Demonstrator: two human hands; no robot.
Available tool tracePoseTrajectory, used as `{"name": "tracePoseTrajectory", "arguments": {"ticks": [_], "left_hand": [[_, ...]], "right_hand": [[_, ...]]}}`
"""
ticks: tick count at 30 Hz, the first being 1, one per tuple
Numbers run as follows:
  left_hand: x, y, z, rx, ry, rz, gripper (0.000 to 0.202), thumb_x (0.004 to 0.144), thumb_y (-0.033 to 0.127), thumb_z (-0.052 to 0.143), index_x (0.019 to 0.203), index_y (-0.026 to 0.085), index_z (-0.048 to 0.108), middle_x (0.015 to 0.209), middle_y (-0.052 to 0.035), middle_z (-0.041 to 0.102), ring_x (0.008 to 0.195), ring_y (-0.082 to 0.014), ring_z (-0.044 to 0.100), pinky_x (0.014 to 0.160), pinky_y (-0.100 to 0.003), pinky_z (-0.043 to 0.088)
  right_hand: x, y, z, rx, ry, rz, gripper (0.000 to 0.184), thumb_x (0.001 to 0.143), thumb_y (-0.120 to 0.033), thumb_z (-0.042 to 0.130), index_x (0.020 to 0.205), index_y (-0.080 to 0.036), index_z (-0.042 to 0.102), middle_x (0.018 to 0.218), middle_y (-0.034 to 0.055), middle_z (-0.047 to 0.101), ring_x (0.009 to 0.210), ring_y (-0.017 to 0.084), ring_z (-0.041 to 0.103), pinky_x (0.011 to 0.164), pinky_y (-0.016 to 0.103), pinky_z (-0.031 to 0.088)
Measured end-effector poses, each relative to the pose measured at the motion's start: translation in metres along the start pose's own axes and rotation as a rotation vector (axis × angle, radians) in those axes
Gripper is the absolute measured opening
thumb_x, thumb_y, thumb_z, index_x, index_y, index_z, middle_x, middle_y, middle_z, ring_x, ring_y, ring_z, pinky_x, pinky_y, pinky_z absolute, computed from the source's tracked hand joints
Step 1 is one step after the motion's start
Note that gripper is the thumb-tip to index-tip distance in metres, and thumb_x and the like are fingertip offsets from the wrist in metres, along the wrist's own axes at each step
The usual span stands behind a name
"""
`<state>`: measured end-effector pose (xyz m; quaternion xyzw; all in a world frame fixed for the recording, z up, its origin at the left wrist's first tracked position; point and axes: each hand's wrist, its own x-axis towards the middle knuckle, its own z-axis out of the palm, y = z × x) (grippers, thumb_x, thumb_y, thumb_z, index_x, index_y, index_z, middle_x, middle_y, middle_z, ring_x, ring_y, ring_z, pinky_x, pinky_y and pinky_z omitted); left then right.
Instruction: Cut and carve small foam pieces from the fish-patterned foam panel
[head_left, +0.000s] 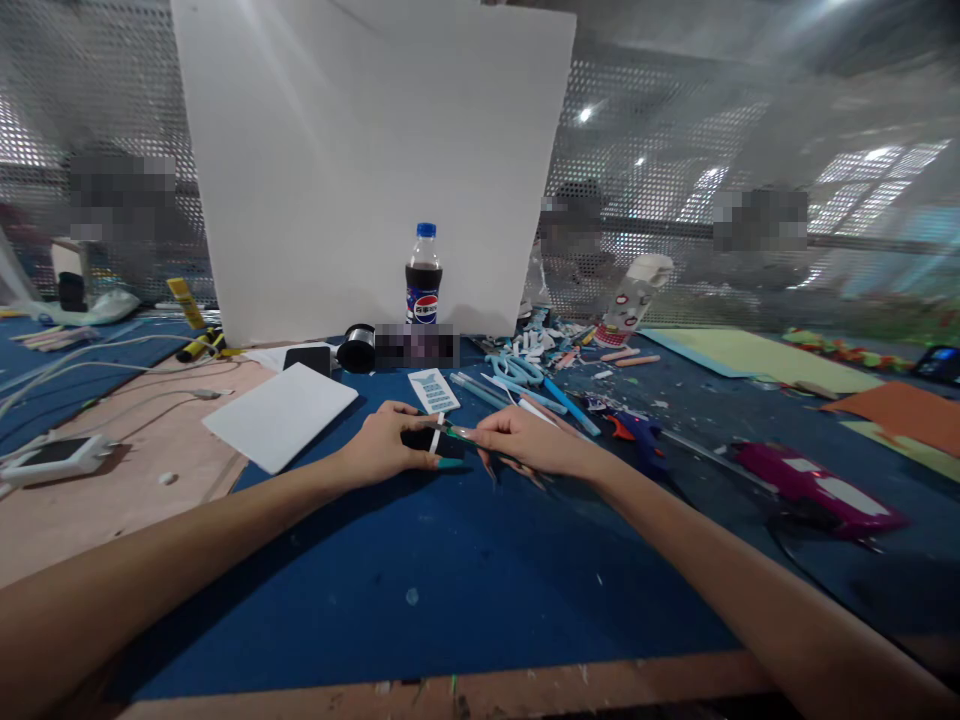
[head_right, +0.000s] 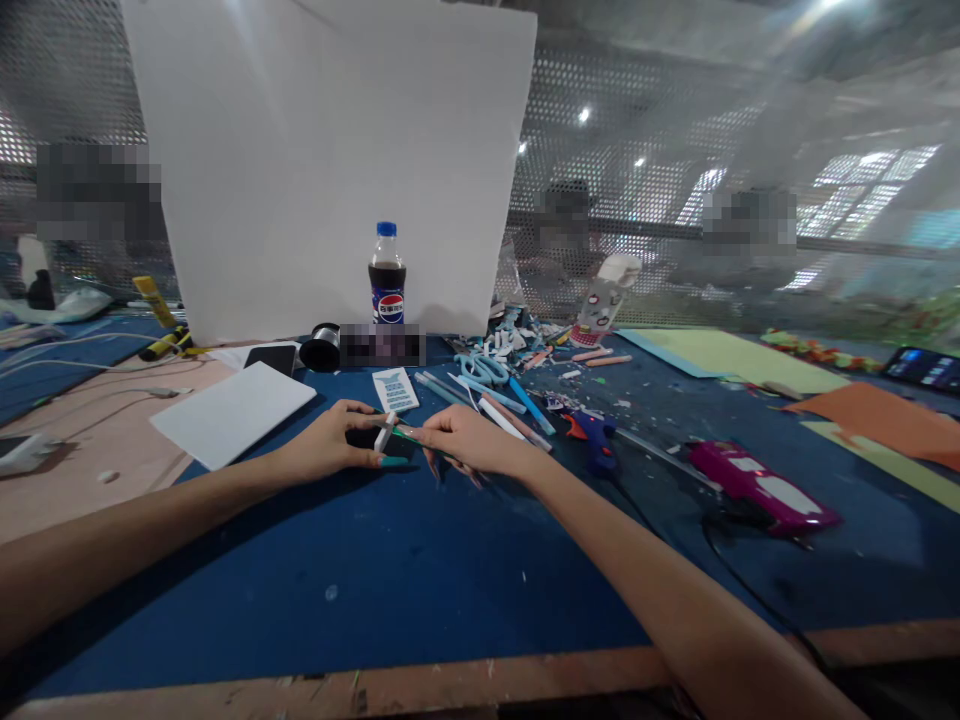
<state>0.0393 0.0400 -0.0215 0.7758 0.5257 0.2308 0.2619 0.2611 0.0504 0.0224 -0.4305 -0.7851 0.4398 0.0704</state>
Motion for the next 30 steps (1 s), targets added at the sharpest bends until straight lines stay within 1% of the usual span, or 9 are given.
{"name": "tracePoseTrajectory", "arguments": {"ticks": [2, 7, 13, 19, 23, 30], "left_hand": [[0.0003, -0.0003, 0.0000, -0.002, -0.004, -0.003, 0.059, 0.060, 0.056, 0.066, 0.112, 0.029, 0.061, 0.116, -0.0078, 0.050, 0.117, -0.0307, 0.039, 0.097, -0.043, 0.034], [0.0007, -0.0004, -0.0003, -0.009, -0.018, -0.014, 0.065, 0.060, 0.058, 0.066, 0.117, 0.027, 0.058, 0.119, -0.0096, 0.048, 0.118, -0.0304, 0.037, 0.099, -0.042, 0.032], [0.0006, -0.0003, -0.0005, 0.000, -0.022, -0.009, 0.064, 0.060, 0.059, 0.065, 0.114, 0.026, 0.060, 0.118, -0.0090, 0.048, 0.117, -0.0302, 0.038, 0.098, -0.041, 0.033], [0.0004, 0.0001, 0.0003, -0.008, -0.009, -0.008, 0.061, 0.059, 0.059, 0.066, 0.111, 0.027, 0.062, 0.120, -0.0090, 0.047, 0.116, -0.0315, 0.038, 0.097, -0.043, 0.033], [0.0000, 0.0007, -0.0002, -0.010, -0.006, -0.004, 0.060, 0.059, 0.059, 0.066, 0.110, 0.027, 0.063, 0.116, -0.0089, 0.049, 0.116, -0.0315, 0.038, 0.097, -0.043, 0.034], [0.0002, 0.0019, -0.0003, -0.013, -0.006, 0.027, 0.051, 0.062, 0.053, 0.068, 0.105, 0.027, 0.065, 0.111, -0.0078, 0.055, 0.117, -0.0298, 0.038, 0.096, -0.042, 0.035]], "right_hand": [[0.0002, -0.0006, 0.0005, -0.002, 0.015, -0.003, 0.047, 0.082, -0.057, 0.043, 0.063, -0.016, 0.056, 0.034, -0.0072, 0.037, 0.024, 0.005, 0.037, 0.027, 0.015, 0.028], [0.0011, 0.0021, 0.0009, -0.010, 0.114, -0.037, 0.048, 0.084, -0.055, 0.039, 0.063, -0.015, 0.056, 0.032, -0.0074, 0.035, 0.023, 0.005, 0.036, 0.028, 0.016, 0.029], [0.0001, 0.0029, 0.0014, -0.015, 0.072, -0.026, 0.048, 0.084, -0.055, 0.040, 0.061, -0.015, 0.054, 0.032, -0.0068, 0.036, 0.024, 0.005, 0.036, 0.028, 0.015, 0.029], [0.0009, 0.0057, -0.0009, -0.029, 0.041, -0.031, 0.050, 0.083, -0.057, 0.040, 0.060, -0.015, 0.054, 0.034, -0.0060, 0.038, 0.026, 0.004, 0.036, 0.028, 0.015, 0.030], [0.0005, 0.0035, -0.0006, -0.029, 0.043, -0.036, 0.051, 0.082, -0.058, 0.041, 0.060, -0.015, 0.054, 0.034, -0.0062, 0.037, 0.026, 0.004, 0.036, 0.028, 0.015, 0.030], [-0.0001, -0.0012, 0.0018, -0.021, 0.056, -0.031, 0.050, 0.082, -0.058, 0.041, 0.060, -0.015, 0.056, 0.032, -0.0063, 0.037, 0.024, 0.005, 0.037, 0.028, 0.015, 0.029]]}}
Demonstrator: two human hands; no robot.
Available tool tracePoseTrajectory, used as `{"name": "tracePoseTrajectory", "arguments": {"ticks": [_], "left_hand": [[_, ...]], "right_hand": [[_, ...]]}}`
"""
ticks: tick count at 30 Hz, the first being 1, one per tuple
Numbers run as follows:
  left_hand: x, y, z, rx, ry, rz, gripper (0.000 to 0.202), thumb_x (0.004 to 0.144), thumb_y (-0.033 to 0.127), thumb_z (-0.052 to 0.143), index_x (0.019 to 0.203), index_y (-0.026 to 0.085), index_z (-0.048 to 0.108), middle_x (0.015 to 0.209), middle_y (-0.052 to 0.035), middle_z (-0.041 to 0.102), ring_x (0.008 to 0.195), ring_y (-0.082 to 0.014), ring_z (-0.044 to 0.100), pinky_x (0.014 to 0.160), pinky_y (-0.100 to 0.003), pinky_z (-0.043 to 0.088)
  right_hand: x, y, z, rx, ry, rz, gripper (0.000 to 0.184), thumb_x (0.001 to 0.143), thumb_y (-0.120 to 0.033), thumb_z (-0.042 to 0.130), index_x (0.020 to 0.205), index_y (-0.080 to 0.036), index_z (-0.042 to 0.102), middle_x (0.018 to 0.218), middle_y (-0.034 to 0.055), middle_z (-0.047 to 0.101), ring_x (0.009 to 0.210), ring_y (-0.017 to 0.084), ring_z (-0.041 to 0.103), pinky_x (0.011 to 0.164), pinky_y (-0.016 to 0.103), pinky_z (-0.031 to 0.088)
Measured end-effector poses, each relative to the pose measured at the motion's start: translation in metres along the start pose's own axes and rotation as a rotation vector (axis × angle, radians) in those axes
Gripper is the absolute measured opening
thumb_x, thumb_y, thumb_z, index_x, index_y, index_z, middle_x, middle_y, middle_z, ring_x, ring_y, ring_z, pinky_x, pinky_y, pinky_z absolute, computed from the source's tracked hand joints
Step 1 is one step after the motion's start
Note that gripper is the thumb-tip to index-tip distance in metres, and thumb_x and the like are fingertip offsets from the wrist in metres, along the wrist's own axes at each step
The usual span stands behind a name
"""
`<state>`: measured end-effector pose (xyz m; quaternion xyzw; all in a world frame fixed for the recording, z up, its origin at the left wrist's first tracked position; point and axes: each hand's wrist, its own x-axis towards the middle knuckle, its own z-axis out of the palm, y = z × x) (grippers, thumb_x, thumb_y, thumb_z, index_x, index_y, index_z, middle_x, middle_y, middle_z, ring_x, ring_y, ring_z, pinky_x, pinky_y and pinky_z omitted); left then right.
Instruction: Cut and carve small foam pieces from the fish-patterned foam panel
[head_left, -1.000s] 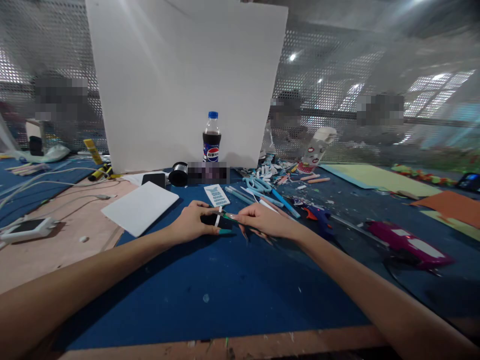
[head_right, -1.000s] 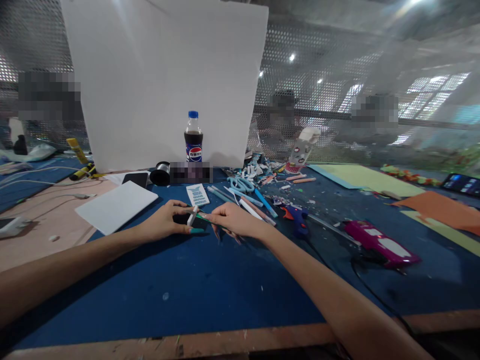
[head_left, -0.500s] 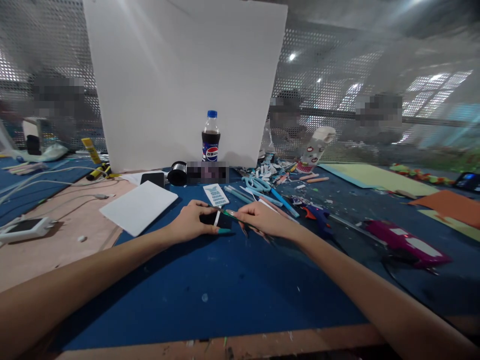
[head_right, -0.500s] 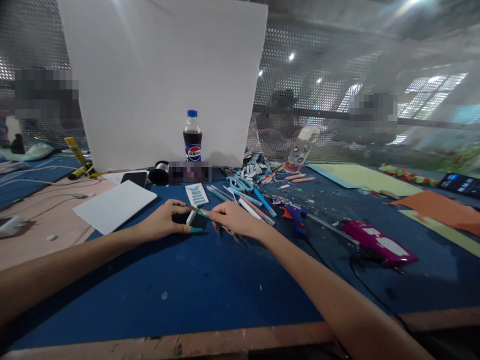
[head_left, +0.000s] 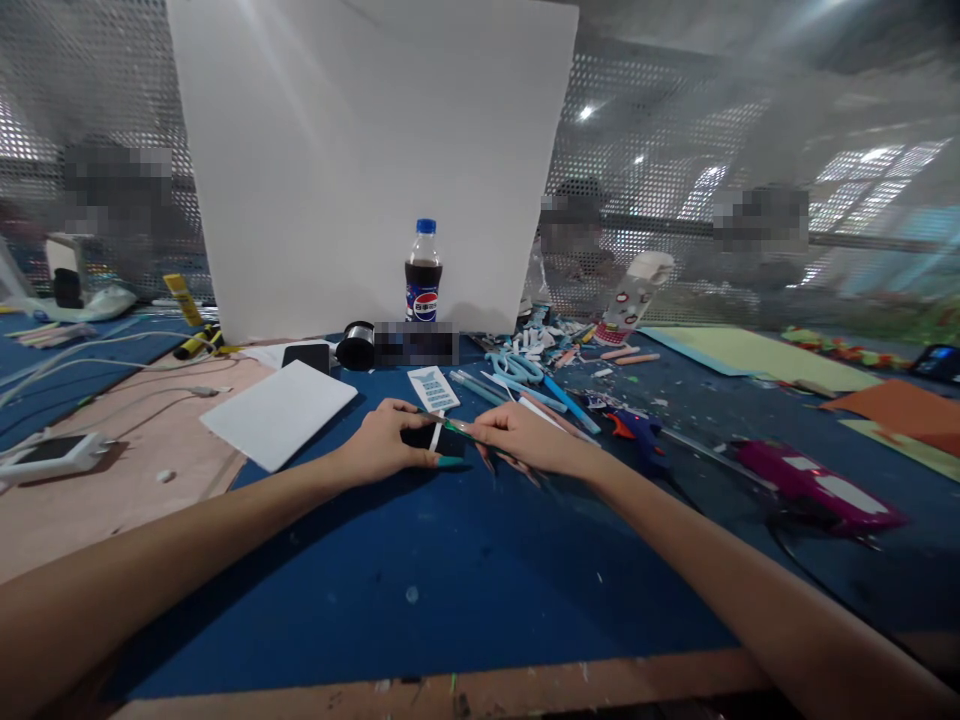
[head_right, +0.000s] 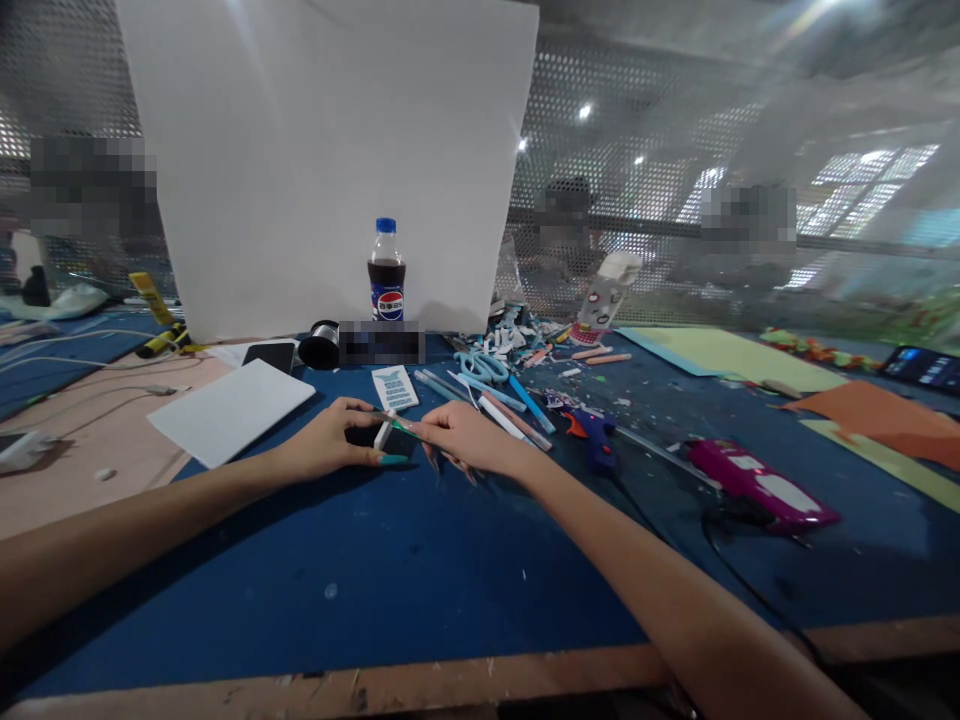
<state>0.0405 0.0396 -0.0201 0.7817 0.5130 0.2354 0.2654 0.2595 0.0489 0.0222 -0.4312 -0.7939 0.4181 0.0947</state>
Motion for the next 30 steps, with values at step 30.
{"name": "tracePoseTrajectory", "arguments": {"ticks": [30], "left_hand": [[0.0010, -0.0016, -0.0001, 0.001, -0.004, -0.054, 0.059, 0.059, 0.056, 0.067, 0.110, 0.026, 0.063, 0.117, -0.0093, 0.049, 0.116, -0.0300, 0.039, 0.097, -0.042, 0.034]], "right_hand": [[-0.0051, -0.0042, -0.0012, -0.020, -0.008, 0.003, 0.049, 0.082, -0.056, 0.044, 0.057, -0.015, 0.053, 0.031, -0.0061, 0.038, 0.024, 0.005, 0.037, 0.028, 0.014, 0.029]]}}
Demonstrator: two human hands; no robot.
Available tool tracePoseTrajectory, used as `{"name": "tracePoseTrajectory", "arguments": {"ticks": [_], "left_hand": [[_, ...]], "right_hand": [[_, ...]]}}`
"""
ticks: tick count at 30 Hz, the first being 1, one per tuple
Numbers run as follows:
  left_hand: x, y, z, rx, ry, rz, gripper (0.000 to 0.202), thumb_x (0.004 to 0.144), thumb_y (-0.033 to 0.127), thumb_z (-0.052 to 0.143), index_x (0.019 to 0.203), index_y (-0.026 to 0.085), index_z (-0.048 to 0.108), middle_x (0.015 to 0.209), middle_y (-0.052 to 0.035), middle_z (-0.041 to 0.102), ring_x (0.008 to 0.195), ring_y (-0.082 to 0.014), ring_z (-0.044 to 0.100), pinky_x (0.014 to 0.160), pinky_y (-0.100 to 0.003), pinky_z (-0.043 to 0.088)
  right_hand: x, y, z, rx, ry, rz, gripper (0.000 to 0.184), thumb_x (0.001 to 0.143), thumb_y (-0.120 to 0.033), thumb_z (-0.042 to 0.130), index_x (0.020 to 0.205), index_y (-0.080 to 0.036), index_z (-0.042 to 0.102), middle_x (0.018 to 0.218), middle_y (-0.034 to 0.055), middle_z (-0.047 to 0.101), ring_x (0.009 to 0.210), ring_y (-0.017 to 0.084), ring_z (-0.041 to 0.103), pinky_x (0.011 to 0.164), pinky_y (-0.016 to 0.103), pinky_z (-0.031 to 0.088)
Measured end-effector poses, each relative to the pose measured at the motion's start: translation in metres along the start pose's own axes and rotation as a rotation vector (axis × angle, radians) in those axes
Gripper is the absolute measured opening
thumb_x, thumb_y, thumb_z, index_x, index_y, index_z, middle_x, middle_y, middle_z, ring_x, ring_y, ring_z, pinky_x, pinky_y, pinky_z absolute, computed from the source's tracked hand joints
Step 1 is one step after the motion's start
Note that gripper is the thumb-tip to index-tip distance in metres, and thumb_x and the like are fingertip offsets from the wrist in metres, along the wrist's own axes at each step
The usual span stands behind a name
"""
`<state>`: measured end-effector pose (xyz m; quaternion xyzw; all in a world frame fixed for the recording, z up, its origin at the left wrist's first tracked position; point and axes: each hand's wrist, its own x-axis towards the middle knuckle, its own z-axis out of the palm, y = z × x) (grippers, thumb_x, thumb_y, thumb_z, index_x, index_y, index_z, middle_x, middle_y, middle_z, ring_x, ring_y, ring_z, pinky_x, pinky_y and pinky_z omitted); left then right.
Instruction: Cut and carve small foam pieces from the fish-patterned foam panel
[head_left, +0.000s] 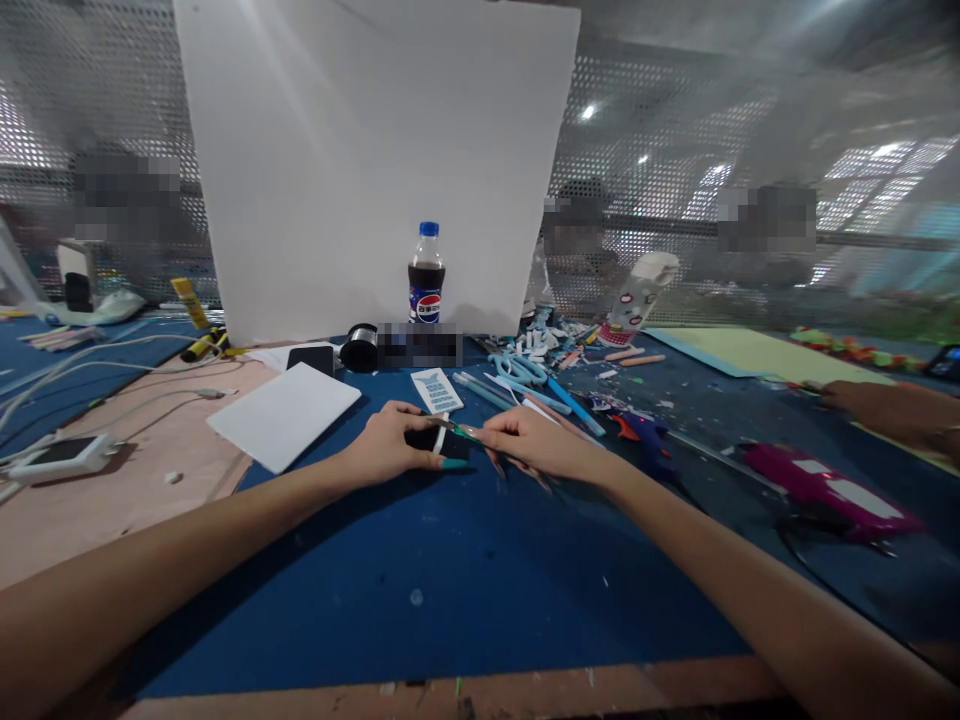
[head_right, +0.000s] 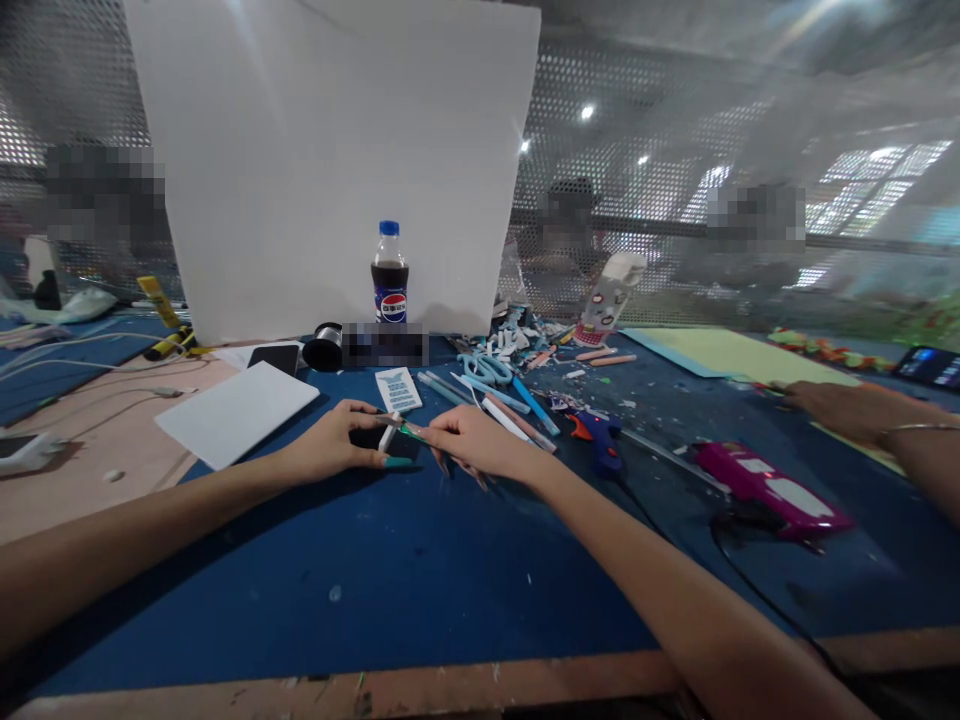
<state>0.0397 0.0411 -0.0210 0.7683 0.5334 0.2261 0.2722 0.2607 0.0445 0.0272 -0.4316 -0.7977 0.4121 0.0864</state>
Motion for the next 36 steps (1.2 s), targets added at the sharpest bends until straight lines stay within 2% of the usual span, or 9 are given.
{"name": "tracePoseTrajectory", "arguments": {"ticks": [5, 12, 17, 22, 27, 36], "left_hand": [[0.0004, 0.0005, 0.0001, 0.002, 0.013, 0.008, 0.055, 0.058, 0.055, 0.068, 0.105, 0.025, 0.065, 0.115, -0.0089, 0.051, 0.117, -0.0301, 0.038, 0.097, -0.042, 0.034], [0.0011, -0.0008, -0.0002, 0.007, -0.015, 0.018, 0.061, 0.059, 0.056, 0.067, 0.113, 0.027, 0.060, 0.118, -0.0081, 0.049, 0.118, -0.0303, 0.037, 0.098, -0.042, 0.033], [0.0006, -0.0012, -0.0005, -0.004, -0.018, 0.003, 0.063, 0.061, 0.054, 0.067, 0.118, 0.030, 0.056, 0.121, -0.0071, 0.046, 0.117, -0.0293, 0.039, 0.098, -0.042, 0.033], [0.0008, -0.0016, -0.0012, 0.001, -0.009, 0.007, 0.064, 0.060, 0.054, 0.068, 0.118, 0.029, 0.056, 0.121, -0.0073, 0.047, 0.118, -0.0302, 0.038, 0.098, -0.042, 0.033], [0.0006, 0.0002, -0.0017, 0.005, -0.029, 0.016, 0.058, 0.060, 0.057, 0.066, 0.109, 0.025, 0.064, 0.117, -0.0085, 0.051, 0.118, -0.0303, 0.038, 0.098, -0.041, 0.033], [0.0003, -0.0008, -0.0009, 0.011, -0.011, 0.017, 0.061, 0.060, 0.057, 0.066, 0.115, 0.029, 0.059, 0.119, -0.0078, 0.048, 0.118, -0.0309, 0.038, 0.098, -0.044, 0.033]], "right_hand": [[0.0043, 0.0021, 0.0031, 0.035, 0.012, 0.002, 0.048, 0.082, -0.056, 0.042, 0.059, -0.015, 0.055, 0.032, -0.0063, 0.039, 0.024, 0.005, 0.037, 0.027, 0.014, 0.030], [0.0055, 0.0045, 0.0035, 0.031, 0.002, -0.004, 0.048, 0.081, -0.056, 0.043, 0.059, -0.015, 0.055, 0.032, -0.0064, 0.038, 0.024, 0.005, 0.036, 0.027, 0.014, 0.029], [0.0010, 0.0014, 0.0001, 0.041, -0.058, -0.003, 0.048, 0.082, -0.055, 0.043, 0.058, -0.015, 0.055, 0.032, -0.0066, 0.037, 0.024, 0.004, 0.034, 0.028, 0.015, 0.028], [0.0028, 0.0026, 0.0047, 0.026, -0.005, -0.014, 0.048, 0.081, -0.057, 0.044, 0.062, -0.015, 0.058, 0.032, -0.0063, 0.038, 0.024, 0.005, 0.037, 0.027, 0.016, 0.028], [0.0034, 0.0046, 0.0058, 0.031, 0.044, -0.015, 0.048, 0.082, -0.056, 0.043, 0.061, -0.015, 0.056, 0.032, -0.0065, 0.038, 0.024, 0.005, 0.038, 0.029, 0.015, 0.031], [0.0005, 0.0029, 0.0015, -0.006, -0.009, -0.005, 0.047, 0.082, -0.054, 0.044, 0.057, -0.016, 0.053, 0.031, -0.0066, 0.037, 0.024, 0.005, 0.036, 0.028, 0.015, 0.028]]}}
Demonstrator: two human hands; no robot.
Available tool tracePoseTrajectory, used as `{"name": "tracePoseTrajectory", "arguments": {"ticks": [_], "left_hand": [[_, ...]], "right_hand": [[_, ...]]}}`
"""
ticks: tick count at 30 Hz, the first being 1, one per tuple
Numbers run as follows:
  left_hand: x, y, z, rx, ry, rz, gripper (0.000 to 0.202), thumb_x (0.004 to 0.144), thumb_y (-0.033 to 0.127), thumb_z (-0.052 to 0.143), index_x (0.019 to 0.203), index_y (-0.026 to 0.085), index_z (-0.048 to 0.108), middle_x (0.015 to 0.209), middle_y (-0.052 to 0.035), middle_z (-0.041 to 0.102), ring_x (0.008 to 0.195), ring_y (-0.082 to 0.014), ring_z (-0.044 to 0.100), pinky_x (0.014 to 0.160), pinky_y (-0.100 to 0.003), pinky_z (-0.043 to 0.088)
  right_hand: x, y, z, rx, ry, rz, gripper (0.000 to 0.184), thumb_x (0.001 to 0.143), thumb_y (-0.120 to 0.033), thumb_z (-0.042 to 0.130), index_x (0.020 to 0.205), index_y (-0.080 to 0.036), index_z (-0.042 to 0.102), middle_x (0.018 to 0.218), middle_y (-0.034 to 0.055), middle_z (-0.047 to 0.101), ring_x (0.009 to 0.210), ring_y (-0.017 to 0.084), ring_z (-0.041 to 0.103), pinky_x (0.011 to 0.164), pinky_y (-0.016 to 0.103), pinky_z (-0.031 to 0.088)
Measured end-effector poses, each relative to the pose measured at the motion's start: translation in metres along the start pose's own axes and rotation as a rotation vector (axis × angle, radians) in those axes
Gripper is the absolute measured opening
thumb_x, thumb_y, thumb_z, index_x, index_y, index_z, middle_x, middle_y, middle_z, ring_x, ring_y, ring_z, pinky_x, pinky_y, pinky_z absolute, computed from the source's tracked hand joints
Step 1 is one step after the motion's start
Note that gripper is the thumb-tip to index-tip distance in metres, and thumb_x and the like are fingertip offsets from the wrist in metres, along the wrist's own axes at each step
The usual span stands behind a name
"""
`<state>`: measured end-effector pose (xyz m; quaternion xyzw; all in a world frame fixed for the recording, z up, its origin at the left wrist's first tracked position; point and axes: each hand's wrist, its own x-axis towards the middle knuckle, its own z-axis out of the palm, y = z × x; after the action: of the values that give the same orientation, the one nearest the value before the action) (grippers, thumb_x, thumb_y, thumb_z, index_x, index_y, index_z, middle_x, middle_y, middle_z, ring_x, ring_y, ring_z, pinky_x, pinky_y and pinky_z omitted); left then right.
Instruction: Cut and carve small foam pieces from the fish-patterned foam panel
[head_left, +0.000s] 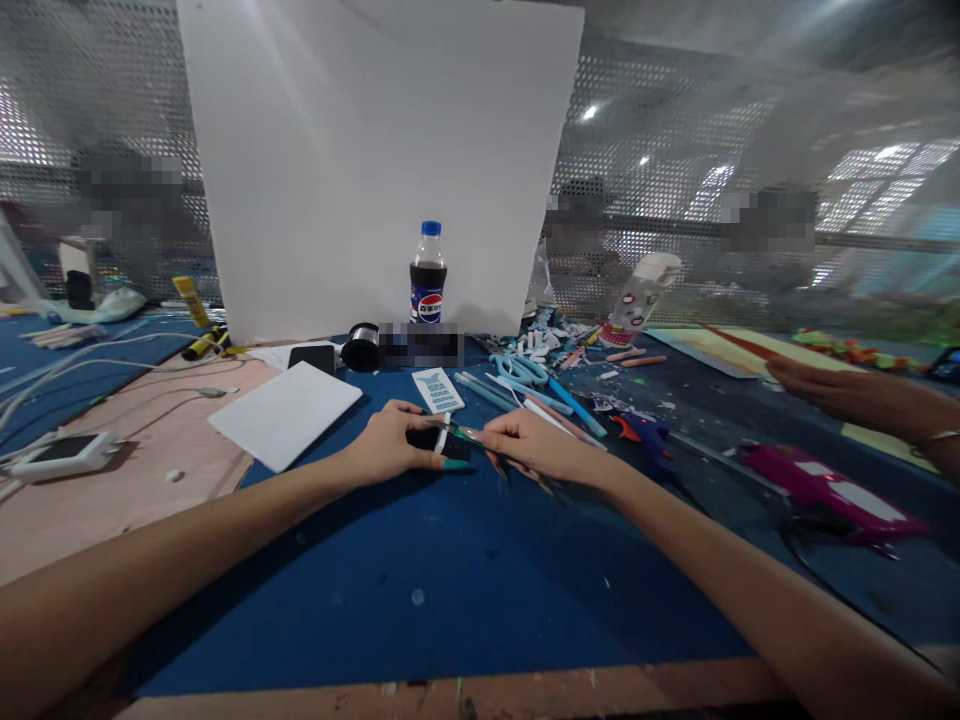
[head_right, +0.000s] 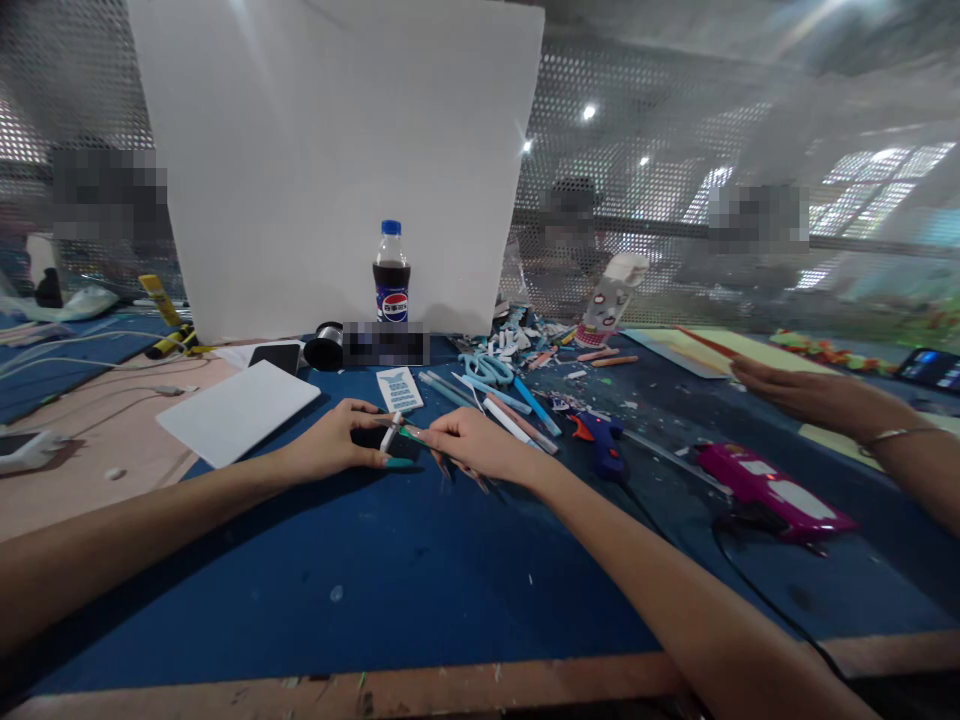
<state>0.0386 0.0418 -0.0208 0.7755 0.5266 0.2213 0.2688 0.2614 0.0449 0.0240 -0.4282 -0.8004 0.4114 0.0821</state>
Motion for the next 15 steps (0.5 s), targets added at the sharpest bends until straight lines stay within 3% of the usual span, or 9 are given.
{"name": "tracePoseTrajectory", "arguments": {"ticks": [8, 15], "left_hand": [[0.0006, -0.0016, 0.0007, -0.007, 0.013, 0.011, 0.057, 0.059, 0.057, 0.067, 0.107, 0.026, 0.064, 0.116, -0.0081, 0.051, 0.118, -0.0301, 0.038, 0.096, -0.041, 0.036], [0.0002, 0.0011, 0.0001, 0.000, -0.008, -0.010, 0.064, 0.060, 0.056, 0.067, 0.117, 0.030, 0.057, 0.121, -0.0082, 0.046, 0.116, -0.0301, 0.039, 0.097, -0.042, 0.033]], "right_hand": [[0.0039, 0.0014, 0.0046, 0.031, 0.018, -0.021, 0.047, 0.083, -0.055, 0.042, 0.060, -0.016, 0.054, 0.033, -0.0063, 0.039, 0.025, 0.005, 0.038, 0.029, 0.016, 0.031], [-0.0013, -0.0018, -0.0009, 0.022, -0.031, -0.003, 0.049, 0.082, -0.056, 0.043, 0.058, -0.015, 0.055, 0.032, -0.0065, 0.037, 0.025, 0.004, 0.035, 0.028, 0.014, 0.028]]}}
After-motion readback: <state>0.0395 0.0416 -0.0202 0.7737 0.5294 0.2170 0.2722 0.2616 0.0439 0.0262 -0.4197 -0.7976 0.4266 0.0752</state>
